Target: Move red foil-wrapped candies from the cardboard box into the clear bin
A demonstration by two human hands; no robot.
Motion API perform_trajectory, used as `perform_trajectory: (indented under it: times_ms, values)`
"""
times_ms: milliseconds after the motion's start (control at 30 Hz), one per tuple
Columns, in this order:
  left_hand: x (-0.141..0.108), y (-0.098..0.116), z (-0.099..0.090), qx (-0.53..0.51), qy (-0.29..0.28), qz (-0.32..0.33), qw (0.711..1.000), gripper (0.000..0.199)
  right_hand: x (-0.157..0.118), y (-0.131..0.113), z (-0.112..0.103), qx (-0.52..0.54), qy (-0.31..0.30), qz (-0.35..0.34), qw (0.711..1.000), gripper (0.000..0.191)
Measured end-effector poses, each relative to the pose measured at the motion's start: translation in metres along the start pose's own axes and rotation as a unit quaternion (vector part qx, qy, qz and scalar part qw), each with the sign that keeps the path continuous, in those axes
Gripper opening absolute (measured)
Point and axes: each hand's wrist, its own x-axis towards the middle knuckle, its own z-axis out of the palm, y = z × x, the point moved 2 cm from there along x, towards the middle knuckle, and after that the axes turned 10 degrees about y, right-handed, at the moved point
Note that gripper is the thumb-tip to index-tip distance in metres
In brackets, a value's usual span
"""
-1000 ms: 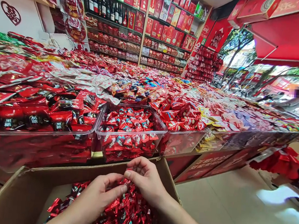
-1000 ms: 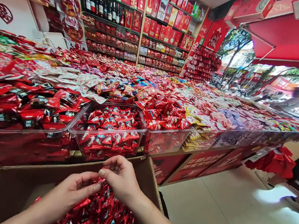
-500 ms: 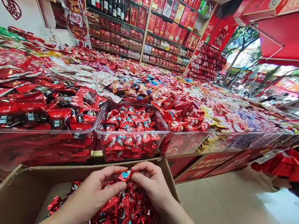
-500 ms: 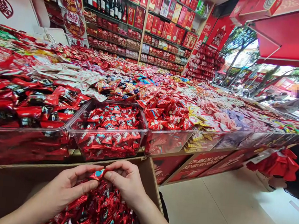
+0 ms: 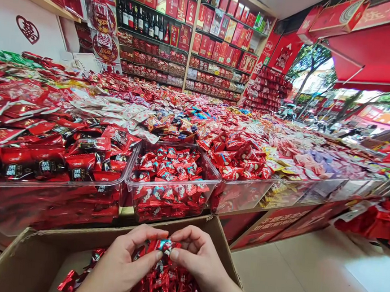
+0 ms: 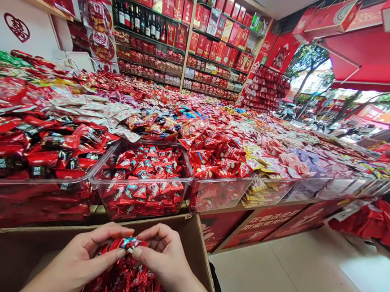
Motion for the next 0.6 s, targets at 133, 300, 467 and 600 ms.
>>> perform_trajectory:
  times_ms: [133, 300, 467, 600]
  values:
    - [-0.001, 0.004, -0.004, 0.019, -0.013, 0.019, 1.0, 0.024, -0.005, -0.015, -0.003, -0.125, -0.06, -0.162, 0.977, 0.029]
    - [-0.004, 0.003, -0.001, -0.167, 0.0, -0.078, 0.983, 0.024, -0.021, -0.053, 0.005, -0.398, -0.126, -0.409, 0.811, 0.019]
    - [-0.004, 0.007, 0.003, -0.257, 0.016, -0.135, 0.957, 0.016, -0.012, -0.115, 0.017, -0.528, -0.086, -0.492, 0.687, 0.015]
    - [-0.006, 0.001, 0.004, -0.294, 0.043, -0.287, 0.911, 0.02, 0.041, -0.162, 0.028, -0.713, -0.01, -0.449, 0.539, 0.018]
